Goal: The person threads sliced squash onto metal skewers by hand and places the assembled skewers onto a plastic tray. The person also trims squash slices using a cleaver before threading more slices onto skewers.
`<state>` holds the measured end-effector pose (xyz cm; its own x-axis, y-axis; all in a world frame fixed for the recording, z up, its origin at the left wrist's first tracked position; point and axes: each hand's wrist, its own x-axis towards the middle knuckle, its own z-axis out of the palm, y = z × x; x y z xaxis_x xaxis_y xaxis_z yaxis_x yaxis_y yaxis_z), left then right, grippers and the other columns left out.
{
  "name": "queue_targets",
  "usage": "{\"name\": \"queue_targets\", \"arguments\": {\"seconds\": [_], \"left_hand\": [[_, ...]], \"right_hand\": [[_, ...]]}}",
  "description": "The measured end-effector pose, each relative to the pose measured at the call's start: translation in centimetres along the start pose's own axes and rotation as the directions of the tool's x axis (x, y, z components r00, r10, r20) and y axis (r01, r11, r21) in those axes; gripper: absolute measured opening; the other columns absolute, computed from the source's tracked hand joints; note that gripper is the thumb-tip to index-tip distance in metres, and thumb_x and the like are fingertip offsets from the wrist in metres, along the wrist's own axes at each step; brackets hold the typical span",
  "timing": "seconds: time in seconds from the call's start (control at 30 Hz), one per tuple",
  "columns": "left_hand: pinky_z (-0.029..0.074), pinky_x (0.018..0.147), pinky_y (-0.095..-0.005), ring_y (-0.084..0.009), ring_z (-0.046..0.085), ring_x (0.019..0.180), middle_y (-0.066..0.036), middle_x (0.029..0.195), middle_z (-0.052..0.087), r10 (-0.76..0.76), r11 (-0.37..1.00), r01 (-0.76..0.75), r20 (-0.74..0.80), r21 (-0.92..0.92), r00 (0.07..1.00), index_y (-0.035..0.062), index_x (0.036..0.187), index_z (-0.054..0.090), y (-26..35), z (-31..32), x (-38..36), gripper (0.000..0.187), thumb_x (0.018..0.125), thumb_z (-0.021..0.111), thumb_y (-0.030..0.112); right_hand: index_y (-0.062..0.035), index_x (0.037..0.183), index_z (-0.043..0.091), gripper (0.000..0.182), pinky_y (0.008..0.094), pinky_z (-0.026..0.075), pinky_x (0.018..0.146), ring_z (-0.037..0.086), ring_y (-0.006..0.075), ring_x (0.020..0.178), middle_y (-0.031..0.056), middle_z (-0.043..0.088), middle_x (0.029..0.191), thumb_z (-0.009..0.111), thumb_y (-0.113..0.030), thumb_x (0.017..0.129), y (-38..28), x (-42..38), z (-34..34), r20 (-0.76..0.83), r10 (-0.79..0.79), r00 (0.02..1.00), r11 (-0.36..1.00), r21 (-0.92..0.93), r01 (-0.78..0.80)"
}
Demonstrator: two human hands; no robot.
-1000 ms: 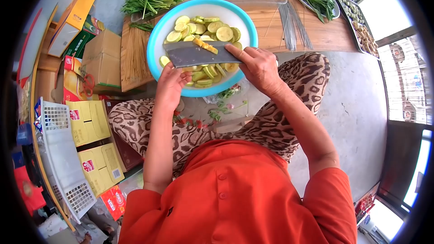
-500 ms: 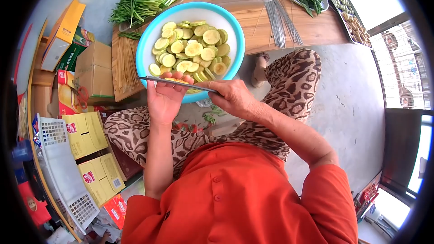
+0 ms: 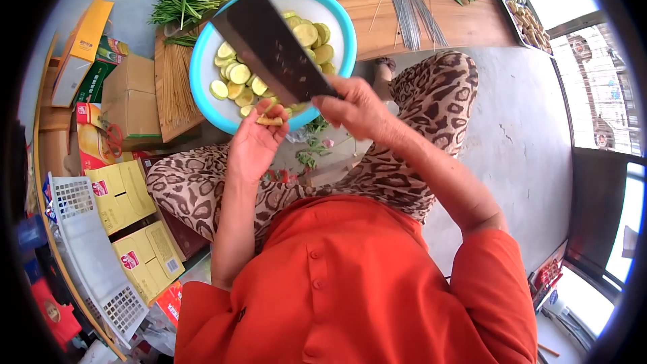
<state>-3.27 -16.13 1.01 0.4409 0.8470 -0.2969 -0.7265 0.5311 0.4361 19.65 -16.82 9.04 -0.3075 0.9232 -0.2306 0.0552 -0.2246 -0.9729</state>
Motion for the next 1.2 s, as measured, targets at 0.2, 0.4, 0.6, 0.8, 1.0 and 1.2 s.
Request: {"name": "queue_targets", "arguments": {"seconds": [0.2, 0.4, 0.6, 0.8, 1.0, 1.2], "left_hand": [[0.052, 0.079, -0.0354, -0.0236, 0.062, 0.092, -0.012, 0.1, 0.062, -0.348, 0.923, 0.34, 0.016, 0.178, 0.937, 0.0023, 0.113, 0.054, -4.5, -1.7, -2.3, 0.029, 0.095, 0.047, 0.024], [0.053, 0.08, -0.0377, -0.0273, 0.062, 0.093, -0.014, 0.098, 0.062, -0.554, 0.799, 0.569, -0.13, 0.196, 0.822, -0.0002, 0.112, 0.053, -9.0, -5.3, -1.3, 0.027, 0.093, 0.052, 0.019], [0.049, 0.087, -0.0453, -0.0319, 0.053, 0.11, -0.02, 0.126, 0.045, -0.396, 0.882, 0.467, -0.439, 0.062, 0.807, 0.0014, 0.131, 0.037, -9.6, -8.8, 5.6, 0.049, 0.092, 0.055, 0.025], [0.048, 0.084, -0.045, -0.0312, 0.05, 0.116, -0.019, 0.14, 0.034, -0.332, 0.841, 0.519, -0.613, 0.152, 0.717, 0.0051, 0.14, 0.028, -10.1, -10.0, 3.7, 0.061, 0.093, 0.053, 0.033], [0.048, 0.078, -0.0269, -0.0167, 0.062, 0.09, -0.008, 0.111, 0.06, -0.222, 0.633, 0.219, -0.097, 0.743, 0.97, 0.0014, 0.116, 0.056, -8.5, 0.0, -1.3, 0.033, 0.095, 0.051, 0.026], [0.045, 0.072, -0.0231, -0.0094, 0.055, 0.079, -0.004, 0.093, 0.059, 0.239, 0.52, -0.256, 0.149, 0.815, 0.959, -0.0023, 0.12, 0.047, -5.1, 6.5, -1.7, 0.039, 0.091, 0.059, 0.021]], "right_hand": [[-0.0056, 0.077, 0.053, 0.016, 0.0215, 0.037, 0.049, 0.045, 0.0061, 0.052, -0.0013, 0.05, 0.057, 0.053, -0.014, 0.091, -1.5, 1.2, -3.4, -0.263, -0.181, 0.948, 0.982, -0.004, 0.187], [-0.0051, 0.075, 0.05, 0.019, 0.023, 0.039, 0.054, 0.047, 0.0077, 0.056, -0.0005, 0.049, 0.061, 0.054, -0.015, 0.091, 1.5, 2.8, -5.4, -0.306, -0.253, 0.918, 0.965, -0.016, 0.261], [-0.0032, 0.078, 0.053, 0.016, 0.0237, 0.04, 0.053, 0.047, 0.008, 0.055, 0.0005, 0.05, 0.061, 0.055, -0.013, 0.09, 4.3, 3.7, -5.8, -0.337, -0.211, 0.918, 0.967, 0.068, 0.247], [-0.0042, 0.075, 0.052, 0.018, 0.0242, 0.04, 0.053, 0.047, 0.0082, 0.055, 0.0003, 0.05, 0.06, 0.054, -0.014, 0.09, 5.3, 3.6, -6.2, -0.374, -0.193, 0.907, 0.973, 0.048, 0.227], [-0.0037, 0.079, 0.048, 0.013, 0.0264, 0.041, 0.057, 0.049, 0.0149, 0.059, 0.0043, 0.05, 0.066, 0.053, -0.009, 0.09, 3.8, 4.3, -5.0, -0.355, -0.091, 0.93, 0.905, 0.361, 0.227], [-0.0008, 0.097, 0.055, 0.015, 0.0285, 0.047, 0.074, 0.059, 0.0168, 0.074, 0.0092, 0.062, 0.076, 0.048, -0.013, 0.094, -0.1, 4.8, 0.8, -0.181, -0.1, 0.978, 0.842, 0.509, 0.18]]}}
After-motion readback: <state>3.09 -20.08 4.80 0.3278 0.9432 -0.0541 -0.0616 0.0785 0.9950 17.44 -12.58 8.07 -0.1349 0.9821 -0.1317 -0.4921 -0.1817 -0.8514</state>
